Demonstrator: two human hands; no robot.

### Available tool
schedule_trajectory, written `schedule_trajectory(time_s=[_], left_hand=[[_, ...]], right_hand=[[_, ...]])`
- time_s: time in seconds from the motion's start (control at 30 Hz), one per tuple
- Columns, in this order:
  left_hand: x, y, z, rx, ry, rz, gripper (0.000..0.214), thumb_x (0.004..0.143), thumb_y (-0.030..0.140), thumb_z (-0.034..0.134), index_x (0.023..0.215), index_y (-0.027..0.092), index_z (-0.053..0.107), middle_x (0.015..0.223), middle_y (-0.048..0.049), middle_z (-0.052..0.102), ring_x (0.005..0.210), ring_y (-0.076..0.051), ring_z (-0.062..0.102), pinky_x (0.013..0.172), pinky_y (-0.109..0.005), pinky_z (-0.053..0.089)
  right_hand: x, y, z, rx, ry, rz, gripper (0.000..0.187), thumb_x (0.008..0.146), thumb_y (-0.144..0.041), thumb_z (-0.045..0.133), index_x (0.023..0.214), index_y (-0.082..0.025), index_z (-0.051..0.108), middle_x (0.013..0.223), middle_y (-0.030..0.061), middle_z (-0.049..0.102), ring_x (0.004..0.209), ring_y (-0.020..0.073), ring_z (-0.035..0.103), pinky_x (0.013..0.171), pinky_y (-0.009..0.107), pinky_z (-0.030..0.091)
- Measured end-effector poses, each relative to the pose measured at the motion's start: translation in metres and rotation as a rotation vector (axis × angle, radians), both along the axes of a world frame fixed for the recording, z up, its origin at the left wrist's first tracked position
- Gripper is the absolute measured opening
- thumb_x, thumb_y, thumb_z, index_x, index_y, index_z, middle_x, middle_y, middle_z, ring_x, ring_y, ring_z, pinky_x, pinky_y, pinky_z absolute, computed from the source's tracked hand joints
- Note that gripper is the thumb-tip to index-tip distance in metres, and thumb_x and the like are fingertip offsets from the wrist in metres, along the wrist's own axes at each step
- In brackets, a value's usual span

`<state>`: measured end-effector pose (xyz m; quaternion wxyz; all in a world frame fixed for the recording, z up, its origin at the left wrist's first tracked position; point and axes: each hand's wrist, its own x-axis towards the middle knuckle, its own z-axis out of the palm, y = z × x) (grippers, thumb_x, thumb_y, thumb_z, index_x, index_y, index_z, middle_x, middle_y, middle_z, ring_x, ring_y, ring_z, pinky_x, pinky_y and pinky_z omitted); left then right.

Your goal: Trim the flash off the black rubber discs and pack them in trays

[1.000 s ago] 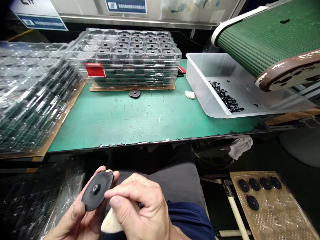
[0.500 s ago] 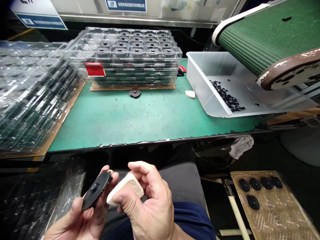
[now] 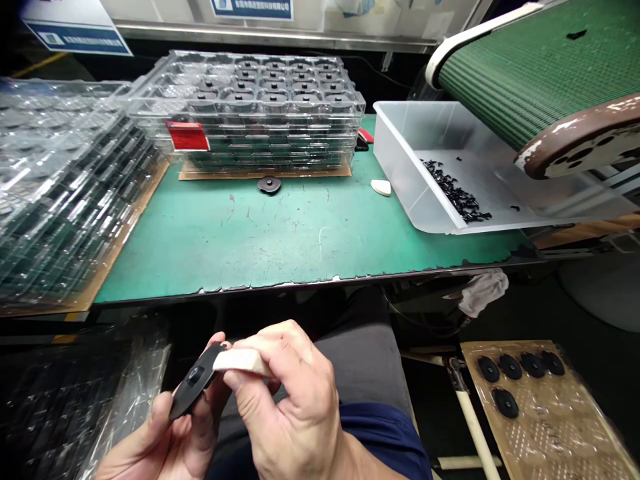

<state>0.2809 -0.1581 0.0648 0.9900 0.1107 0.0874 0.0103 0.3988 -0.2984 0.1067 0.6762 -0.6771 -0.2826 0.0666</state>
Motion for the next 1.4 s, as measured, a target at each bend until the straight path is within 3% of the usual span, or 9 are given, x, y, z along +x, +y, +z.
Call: schedule_trajectory(time_s=[0.13, 0.3, 0.43, 0.57, 0.77, 0.93, 1.07, 1.2, 1.4], left_hand=[[-0.001, 0.003, 0.001, 0.022, -0.011, 0.016, 0.051, 0.107, 0.016, 0.032, 0.156, 0.017, 0.043, 0.162, -0.0149, 0.044, 0.141, -0.021, 0.054, 0.111, -0.018, 0.046], [-0.002, 0.003, 0.003, 0.030, 0.000, -0.008, 0.052, 0.106, 0.012, 0.031, 0.156, 0.019, 0.044, 0.162, -0.0100, 0.044, 0.146, -0.019, 0.046, 0.111, -0.016, 0.045], [-0.001, 0.002, 0.002, 0.032, -0.013, 0.012, 0.052, 0.107, 0.016, 0.031, 0.157, 0.021, 0.043, 0.163, -0.0104, 0.044, 0.143, -0.019, 0.050, 0.113, -0.017, 0.042], [-0.002, 0.000, 0.002, 0.032, -0.020, 0.017, 0.054, 0.106, 0.014, 0.026, 0.158, 0.022, 0.040, 0.163, -0.0093, 0.045, 0.145, -0.018, 0.048, 0.112, -0.016, 0.043], [-0.001, 0.001, 0.001, 0.051, -0.006, 0.046, 0.054, 0.108, 0.019, 0.021, 0.158, 0.018, 0.040, 0.162, -0.0139, 0.046, 0.145, -0.020, 0.048, 0.115, -0.018, 0.040], [-0.001, -0.003, 0.001, 0.024, -0.006, 0.100, 0.057, 0.108, 0.021, 0.013, 0.161, 0.018, 0.033, 0.162, -0.0156, 0.047, 0.143, -0.020, 0.051, 0.115, -0.018, 0.040], [-0.003, -0.007, 0.002, -0.048, -0.035, 0.104, 0.057, 0.108, 0.025, 0.012, 0.163, 0.023, 0.030, 0.165, -0.0107, 0.042, 0.143, -0.019, 0.053, 0.114, -0.019, 0.042], [-0.003, -0.005, 0.003, -0.082, -0.023, 0.108, 0.057, 0.109, 0.029, 0.013, 0.164, 0.023, 0.025, 0.164, -0.0112, 0.045, 0.144, -0.018, 0.051, 0.117, -0.018, 0.037], [0.000, 0.002, 0.001, 0.018, -0.045, 0.090, 0.060, 0.107, 0.020, 0.009, 0.161, 0.016, 0.034, 0.164, -0.0153, 0.043, 0.145, -0.022, 0.050, 0.116, -0.022, 0.042]], right_hand=[[0.000, 0.000, 0.002, 0.045, -0.069, 0.047, 0.025, 0.091, -0.005, 0.072, 0.113, -0.015, 0.076, 0.096, 0.0086, 0.070, 0.085, 0.0183, 0.066, 0.074, 0.029, 0.058], [0.002, 0.001, 0.002, -0.008, -0.005, 0.000, 0.017, 0.094, -0.006, 0.068, 0.104, -0.018, 0.076, 0.093, 0.0054, 0.070, 0.087, 0.0176, 0.066, 0.077, 0.029, 0.057], [0.001, 0.001, 0.003, -0.005, -0.013, 0.044, 0.020, 0.093, -0.010, 0.071, 0.109, -0.019, 0.077, 0.095, 0.0060, 0.070, 0.084, 0.0177, 0.066, 0.075, 0.029, 0.058], [0.001, 0.002, 0.005, -0.037, 0.028, -0.007, 0.014, 0.095, -0.010, 0.068, 0.102, -0.019, 0.077, 0.091, 0.0044, 0.069, 0.084, 0.0168, 0.065, 0.076, 0.028, 0.057], [0.000, 0.006, 0.004, -0.011, 0.033, 0.032, 0.014, 0.094, -0.008, 0.068, 0.100, -0.017, 0.077, 0.091, 0.0054, 0.070, 0.084, 0.0173, 0.067, 0.077, 0.028, 0.058], [0.001, 0.005, 0.004, -0.045, -0.044, 0.074, 0.019, 0.093, -0.009, 0.070, 0.108, -0.018, 0.075, 0.094, 0.0060, 0.071, 0.085, 0.0181, 0.066, 0.075, 0.029, 0.057], [0.003, 0.006, 0.007, -0.079, 0.017, -0.006, 0.013, 0.097, -0.011, 0.064, 0.099, -0.018, 0.075, 0.087, 0.0043, 0.067, 0.080, 0.0163, 0.064, 0.073, 0.028, 0.056], [0.002, 0.008, 0.010, -0.026, -0.049, 0.037, 0.015, 0.091, -0.007, 0.069, 0.098, -0.017, 0.076, 0.085, 0.0038, 0.069, 0.080, 0.0164, 0.065, 0.072, 0.026, 0.056], [-0.001, 0.016, 0.006, 0.021, -0.012, -0.042, 0.014, 0.092, -0.006, 0.065, 0.095, -0.014, 0.076, 0.083, 0.0030, 0.067, 0.079, 0.0144, 0.063, 0.075, 0.025, 0.055]])
